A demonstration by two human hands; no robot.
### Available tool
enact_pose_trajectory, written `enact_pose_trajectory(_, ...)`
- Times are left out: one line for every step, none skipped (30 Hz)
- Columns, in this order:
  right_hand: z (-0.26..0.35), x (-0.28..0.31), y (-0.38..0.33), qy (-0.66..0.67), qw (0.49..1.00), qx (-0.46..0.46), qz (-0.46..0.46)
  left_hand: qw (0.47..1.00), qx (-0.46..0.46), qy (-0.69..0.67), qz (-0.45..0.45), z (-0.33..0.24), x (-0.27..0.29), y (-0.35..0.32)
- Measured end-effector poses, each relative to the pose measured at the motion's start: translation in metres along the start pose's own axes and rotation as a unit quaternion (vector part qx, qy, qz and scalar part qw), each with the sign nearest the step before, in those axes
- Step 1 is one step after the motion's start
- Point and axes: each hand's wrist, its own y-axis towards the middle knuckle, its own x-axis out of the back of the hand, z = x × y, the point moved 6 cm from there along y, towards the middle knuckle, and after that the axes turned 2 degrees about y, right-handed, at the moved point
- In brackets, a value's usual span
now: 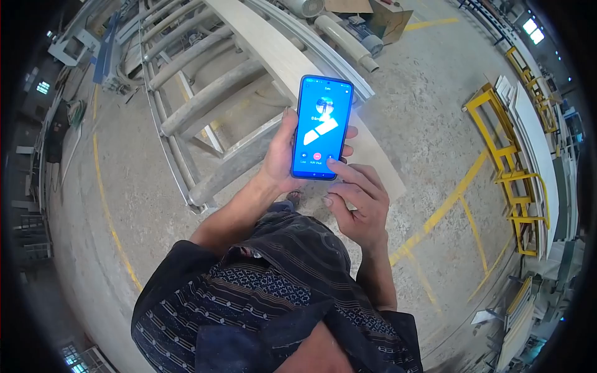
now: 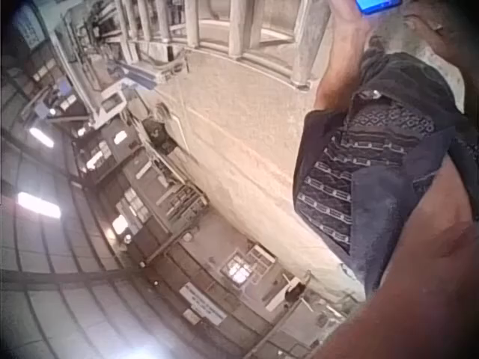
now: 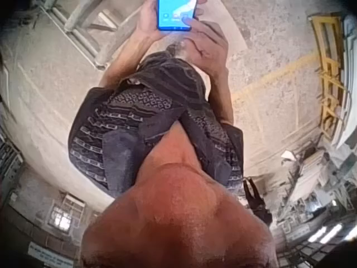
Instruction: Positioning and securing curved wooden planks into an assembly jig on a factory production floor.
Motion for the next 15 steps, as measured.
enact_pose_trajectory(0.000, -0.001, 0.000, 0.001, 1.000, -0.001, 0.003, 1.000, -0.002, -0.006, 0.001, 0.000, 0.000, -0.001)
enact_pose_trajectory(0.000, -0.002, 0.001, 0.002, 1.000, -0.003, 0.007, 1.000, -0.004, -0.013, 0.002, 0.000, 0.000, -0.002)
enact_pose_trajectory(0.000, -0.003, 0.003, 0.002, 1.000, -0.002, 0.008, 1.000, -0.006, -0.013, 0.001, -0.002, 0.001, 0.000)
enact_pose_trajectory(-0.001, -0.004, 0.006, 0.003, 1.000, 0.000, 0.013, 1.000, -0.012, -0.005, 0.000, -0.004, 0.002, 0.001)
enact_pose_trajectory(-0.002, -0.005, 0.009, 0.003, 1.000, 0.001, 0.017, 1.000, -0.017, 0.003, 0.000, -0.007, 0.003, 0.002)
enact_pose_trajectory(-0.002, -0.006, 0.009, 0.003, 1.000, 0.000, 0.018, 1.000, -0.016, 0.001, -0.001, -0.007, 0.004, 0.002)
enact_pose_trajectory(-0.002, -0.007, 0.009, 0.003, 1.000, 0.002, 0.018, 1.000, -0.015, -0.004, 0.000, -0.007, 0.004, 0.001)
enact_pose_trajectory(-0.002, -0.009, 0.009, 0.002, 1.000, 0.004, 0.017, 1.000, -0.013, -0.008, 0.002, -0.007, 0.005, 0.000)
enact_pose_trajectory(-0.002, -0.010, 0.010, 0.002, 1.000, 0.004, 0.018, 1.000, -0.013, -0.009, 0.001, -0.008, 0.005, 0.000)
enact_pose_trajectory(-0.002, -0.011, 0.011, 0.002, 1.000, 0.007, 0.021, 1.000, -0.014, -0.006, -0.002, -0.010, 0.005, -0.001)
enact_pose_trajectory(-0.001, -0.012, 0.011, 0.002, 1.000, 0.010, 0.023, 1.000, -0.013, -0.004, -0.005, -0.011, 0.006, -0.002)
enact_pose_trajectory(0.000, -0.013, 0.011, 0.003, 1.000, 0.011, 0.023, 1.000, -0.014, -0.004, -0.005, -0.011, 0.007, -0.003)
enact_pose_trajectory(0.000, -0.015, 0.011, 0.005, 0.999, 0.005, 0.036, 1.000, -0.011, -0.002, -0.011, -0.011, 0.008, -0.003)
enact_pose_trajectory(-0.001, -0.018, 0.011, 0.008, 0.999, -0.001, 0.049, 1.000, -0.008, 0.000, -0.017, -0.011, 0.010, -0.005)
enact_pose_trajectory(0.001, -0.018, 0.010, 0.007, 0.999, -0.001, 0.049, 1.000, -0.009, 0.000, -0.017, -0.012, 0.010, -0.006)
